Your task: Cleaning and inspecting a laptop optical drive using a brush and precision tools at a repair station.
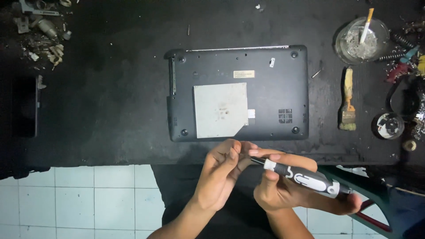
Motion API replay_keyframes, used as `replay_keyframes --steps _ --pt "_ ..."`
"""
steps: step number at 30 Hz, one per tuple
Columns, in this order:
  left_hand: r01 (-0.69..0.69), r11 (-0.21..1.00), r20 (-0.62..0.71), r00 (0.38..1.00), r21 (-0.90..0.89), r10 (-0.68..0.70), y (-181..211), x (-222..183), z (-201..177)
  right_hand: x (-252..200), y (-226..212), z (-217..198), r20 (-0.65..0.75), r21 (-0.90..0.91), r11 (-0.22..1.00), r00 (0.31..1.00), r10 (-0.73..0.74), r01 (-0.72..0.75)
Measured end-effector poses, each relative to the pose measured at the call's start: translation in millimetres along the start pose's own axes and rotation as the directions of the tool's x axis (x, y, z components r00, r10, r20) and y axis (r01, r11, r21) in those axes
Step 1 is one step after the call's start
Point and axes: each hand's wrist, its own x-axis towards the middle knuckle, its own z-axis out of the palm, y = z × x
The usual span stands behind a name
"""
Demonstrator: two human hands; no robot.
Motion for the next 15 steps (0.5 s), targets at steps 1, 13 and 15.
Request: replay_keyframes --steps 1,13,15 --pt "-0.002 1.0 -0.001 1.0 -0.001 0.002 -0.5 -0.7 -0.7 -4.2 6.2 3.1 0.002 0.0 1.0 1.0 0.001 -0.001" --pt "-0.011 0.998 -0.024 1.0 0.055 0.012 0.4 -1.3 -2.4 -27.2 24.9 -0.6 -0.191 -0.772 0.596 0.813 -0.55 0.222" --pt "-0.005 0.998 -0.019 1.0 0.068 0.006 1.3 -1.2 -1.2 9.2 4.4 31.8 -0.096 -0.552 0.752 0.868 -0.486 0.36"
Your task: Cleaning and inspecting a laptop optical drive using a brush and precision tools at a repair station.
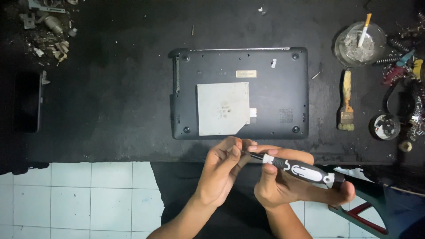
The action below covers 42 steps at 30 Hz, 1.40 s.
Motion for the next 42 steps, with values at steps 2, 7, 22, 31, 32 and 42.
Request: replay_keyframes --steps 2,7,22,31,32,42 --pt "-0.011 1.0 0.006 1.0 -0.014 0.011 -1.1 -0.5 -1.0 -6.3 -0.4 -3.4 0.003 0.003 1.0 1.0 0.021 -0.021" --pt "-0.063 0.995 0.015 0.998 0.077 0.062 -1.8 -0.3 0.1 -6.8 -3.0 -9.3 0.037 0.057 0.996 0.997 0.063 -0.066" --pt "-0.005 1.0 -0.062 0.998 0.011 0.006 -1.2 -2.2 0.6 -12.1 4.1 -25.2 0.346 0.16 0.964 0.926 0.148 -0.214" --pt "-0.167 0.51 -0.077 0.903 0.844 0.423 63.8 19.2 -28.1 -7.6 44.1 -10.2 -0.072 -0.106 0.891 0.897 0.436 -0.441" --pt "-0.086 0.301 -0.05 0.907 0.95 0.419 68.8 26.0 -36.9 -4.4 48.1 -2.0 -0.054 -0.049 0.815 0.816 0.575 -0.578" --pt "-0.02 -0.004 0.02 0.882 1.0 0.47 63.9 47.1 -45.3 -13.1 71.0 36.7 0.123 0.24 0.619 0.655 0.745 -0.748"
